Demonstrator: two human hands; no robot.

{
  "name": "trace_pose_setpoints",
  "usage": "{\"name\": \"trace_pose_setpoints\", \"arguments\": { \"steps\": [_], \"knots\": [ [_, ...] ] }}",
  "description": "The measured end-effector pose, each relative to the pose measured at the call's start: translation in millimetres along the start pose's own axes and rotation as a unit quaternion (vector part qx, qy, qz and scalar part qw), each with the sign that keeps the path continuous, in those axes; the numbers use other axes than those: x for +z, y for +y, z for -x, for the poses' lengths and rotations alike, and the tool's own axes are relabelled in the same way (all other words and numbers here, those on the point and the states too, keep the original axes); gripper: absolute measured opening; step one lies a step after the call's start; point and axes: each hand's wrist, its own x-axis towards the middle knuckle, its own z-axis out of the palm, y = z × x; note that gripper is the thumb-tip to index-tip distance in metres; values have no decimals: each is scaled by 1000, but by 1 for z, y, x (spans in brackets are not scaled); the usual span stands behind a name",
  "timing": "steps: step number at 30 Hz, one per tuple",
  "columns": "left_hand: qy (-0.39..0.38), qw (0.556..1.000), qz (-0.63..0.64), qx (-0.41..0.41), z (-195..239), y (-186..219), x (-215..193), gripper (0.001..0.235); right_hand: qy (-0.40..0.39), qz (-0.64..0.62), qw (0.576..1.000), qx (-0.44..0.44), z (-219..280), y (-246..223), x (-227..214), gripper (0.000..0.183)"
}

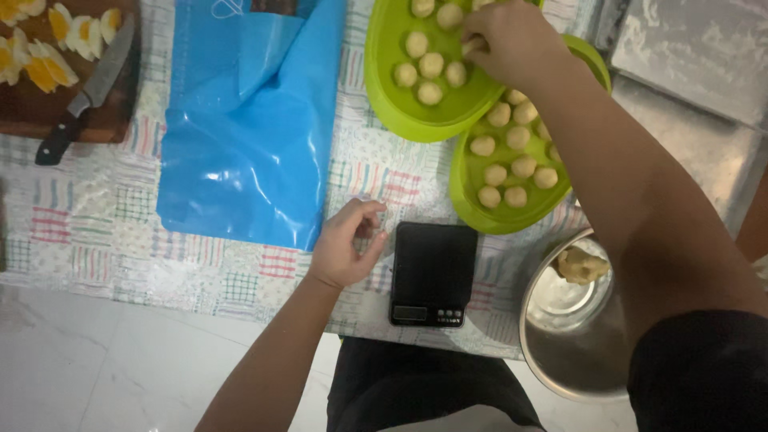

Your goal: The person portions dough into small, uniform balls using a digital scale for precision. They weigh each piece, roll it into a sphere between their palms, and place it into green trays. The process is repeated continuously with dough from a metal bowl.

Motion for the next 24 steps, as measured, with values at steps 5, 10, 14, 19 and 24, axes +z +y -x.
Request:
{"name": "trace_pose_setpoints", "arguments": {
  "steps": [5, 10, 14, 19, 24],
  "knots": [
    [-5, 999, -37, 10, -1, -1, 0, 33, 42, 4, 999, -31, 8, -9, -13, 36],
    [-1, 1000, -27, 14, 2, -3, 1, 34, 174, -104, 979, -8, 87, -19, -66, 26],
    [5, 999, -40, 19, 3, -6, 4, 34, 250, -200, 930, 182, 205, -33, -82, 10],
    [21, 999, -24, 26, 5, -17, 9, 31, 145, -169, 931, 287, 325, -92, -33, 35],
    [49, 993, 109, -7, -1, -36, 15, 29, 77, -19, 971, 227, 355, -120, 1, 67]
  ]
}}
